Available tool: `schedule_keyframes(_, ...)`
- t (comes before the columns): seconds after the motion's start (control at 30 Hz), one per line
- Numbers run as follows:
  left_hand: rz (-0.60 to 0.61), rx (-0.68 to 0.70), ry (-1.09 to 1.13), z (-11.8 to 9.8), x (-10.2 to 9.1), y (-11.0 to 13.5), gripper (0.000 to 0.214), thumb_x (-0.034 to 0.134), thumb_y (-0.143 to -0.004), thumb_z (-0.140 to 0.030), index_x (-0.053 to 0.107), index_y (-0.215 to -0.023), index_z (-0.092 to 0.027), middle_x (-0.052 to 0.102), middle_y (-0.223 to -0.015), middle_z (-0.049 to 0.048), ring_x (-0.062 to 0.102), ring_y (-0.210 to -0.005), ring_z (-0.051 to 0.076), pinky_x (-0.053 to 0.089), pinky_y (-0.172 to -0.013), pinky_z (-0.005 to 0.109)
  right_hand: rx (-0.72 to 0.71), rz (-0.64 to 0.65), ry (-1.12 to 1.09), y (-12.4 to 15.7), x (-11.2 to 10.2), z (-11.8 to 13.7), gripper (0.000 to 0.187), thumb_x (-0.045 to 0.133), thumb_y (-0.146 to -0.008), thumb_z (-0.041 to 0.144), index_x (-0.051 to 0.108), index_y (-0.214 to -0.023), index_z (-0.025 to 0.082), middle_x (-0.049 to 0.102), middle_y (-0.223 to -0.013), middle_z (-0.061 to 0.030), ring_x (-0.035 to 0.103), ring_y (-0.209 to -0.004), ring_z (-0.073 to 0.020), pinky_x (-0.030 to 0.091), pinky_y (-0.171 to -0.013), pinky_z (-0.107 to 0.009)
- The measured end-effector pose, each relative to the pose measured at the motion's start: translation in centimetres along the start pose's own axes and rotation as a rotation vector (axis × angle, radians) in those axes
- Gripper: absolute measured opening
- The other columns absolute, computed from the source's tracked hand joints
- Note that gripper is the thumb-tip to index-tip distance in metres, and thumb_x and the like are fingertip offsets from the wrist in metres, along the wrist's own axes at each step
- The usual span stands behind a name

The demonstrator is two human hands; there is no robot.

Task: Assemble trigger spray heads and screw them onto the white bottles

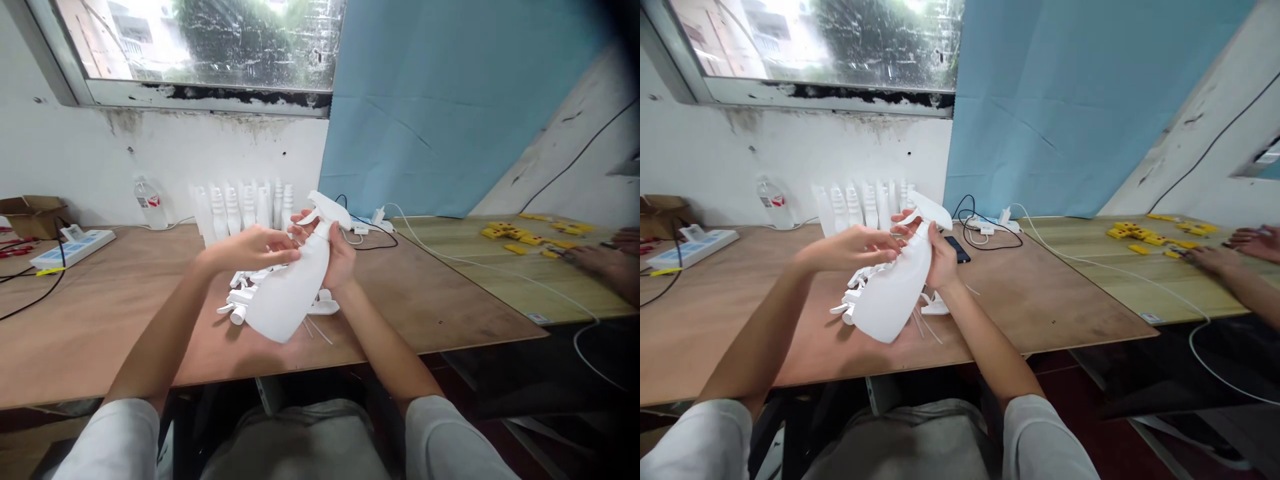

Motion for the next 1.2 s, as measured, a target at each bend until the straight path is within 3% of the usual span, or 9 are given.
schedule_keyframes(0.17, -0.070, -0.047, -0.029, 0.0, 2.9, -2.0, 0.041, 0.066, -0.074, -0.057, 0.062, -0.085, -0.018, 0.063, -0.074, 0.0015, 0.057, -0.062, 0.013, 0.038, -0.051, 0.023, -0.013, 0.008, 0.060, 0.0, 0.1, -0.1, 0.060, 0.048, -0.080, 0.070, 0.053, -0.120, 0.025, 0.056, -0.127, -0.0093, 0.053, -0.113, -0.0257, 0.052, -0.083, -0.041)
schedule_keyframes(0.27, -0.129, -0.027, -0.057, 0.2, 1.5, -1.3, 0.036, 0.065, -0.077, -0.053, 0.060, -0.077, -0.017, 0.056, -0.061, -0.0015, 0.049, -0.054, 0.011, 0.032, -0.049, 0.023, -0.037, 0.060, 0.053, -0.4, -0.3, -0.2, 0.061, 0.050, -0.081, 0.069, 0.052, -0.124, 0.026, 0.051, -0.136, -0.0069, 0.051, -0.119, -0.0239, 0.049, -0.092, -0.039)
schedule_keyframes(0.33, -0.272, -0.069, -0.077, 1.2, -0.8, -0.2, 0.033, 0.068, -0.075, -0.050, 0.061, -0.081, -0.018, 0.057, -0.061, -0.0018, 0.050, -0.055, 0.011, 0.033, -0.052, 0.024, -0.064, 0.077, 0.081, -0.9, -1.3, -0.5, 0.054, 0.053, -0.083, 0.062, 0.051, -0.126, 0.029, 0.049, -0.139, -0.0048, 0.052, -0.119, -0.0216, 0.048, -0.094, -0.037)
schedule_keyframes(0.43, -0.622, -0.210, -0.161, 4.6, -5.3, 2.2, 0.039, 0.079, -0.065, -0.045, 0.063, -0.089, -0.020, 0.062, -0.067, -0.0025, 0.055, -0.062, 0.014, 0.035, -0.058, 0.025, -0.059, 0.079, 0.184, -1.7, -4.0, -1.3, 0.052, 0.061, -0.083, 0.047, 0.047, -0.130, 0.031, 0.046, -0.141, -0.0057, 0.061, -0.104, -0.0192, 0.051, -0.085, -0.034)
schedule_keyframes(0.53, -0.920, -0.405, -0.234, 9.9, -9.2, 5.5, 0.043, 0.083, -0.058, -0.041, 0.063, -0.090, -0.020, 0.059, -0.063, -0.0075, 0.053, -0.065, 0.013, 0.034, -0.066, 0.025, 0.012, 0.025, 0.266, -1.9, -7.8, -2.2, 0.056, 0.064, -0.081, 0.039, 0.042, -0.133, 0.030, 0.042, -0.143, -0.0086, 0.067, -0.079, -0.0137, 0.053, -0.068, -0.030)
schedule_keyframes(0.7, -1.201, -0.797, -0.354, 17.7, -10.8, 10.8, 0.044, 0.081, -0.060, -0.044, 0.061, -0.093, -0.023, 0.050, -0.060, -0.0068, 0.052, -0.077, 0.017, 0.027, -0.067, 0.024, 0.060, -0.165, 0.398, -1.3, -13.0, -3.0, 0.062, 0.065, -0.077, 0.038, 0.039, -0.132, 0.026, 0.051, -0.133, -0.0104, 0.064, -0.059, -0.0092, 0.053, -0.056, -0.027)
schedule_keyframes(0.83, -1.121, -1.124, -0.551, 20.2, -9.2, 13.0, 0.061, 0.073, -0.065, -0.056, 0.062, -0.110, -0.017, 0.068, -0.085, 0.0046, 0.056, -0.086, 0.024, 0.030, -0.068, 0.027, 0.064, -0.206, 0.413, -1.3, -14.0, -3.4, 0.064, 0.064, -0.077, 0.039, 0.036, -0.133, 0.029, 0.053, -0.131, -0.0086, 0.064, -0.059, -0.0102, 0.053, -0.054, -0.027)
schedule_keyframes(0.97, -0.988, -1.205, -0.599, 20.4, -8.5, 13.4, 0.072, 0.070, -0.065, -0.061, 0.058, -0.119, -0.014, 0.069, -0.100, 0.0123, 0.058, -0.089, 0.027, 0.037, -0.070, 0.030, 0.098, -0.172, 0.400, -1.5, -13.7, -3.8, 0.066, 0.063, -0.076, 0.037, 0.032, -0.133, 0.031, 0.052, -0.132, -0.0081, 0.064, -0.060, -0.0111, 0.054, -0.054, -0.028)
schedule_keyframes(1.2, -0.870, -1.250, -0.555, 20.6, -8.6, 13.5, 0.061, 0.079, -0.051, -0.060, 0.056, -0.082, -0.013, 0.065, -0.085, 0.0112, 0.057, -0.085, 0.026, 0.043, -0.071, 0.032, 0.101, -0.165, 0.369, -1.4, -14.0, -3.9, 0.065, 0.063, -0.075, 0.035, 0.032, -0.132, 0.030, 0.052, -0.132, -0.0085, 0.064, -0.060, -0.0111, 0.053, -0.054, -0.028)
Point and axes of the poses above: each hand's wrist, its own y-axis away from the middle knuckle, its own x-axis out of the palm, z = x × y, the point moved 1 cm from there along -y, towards the middle knuckle
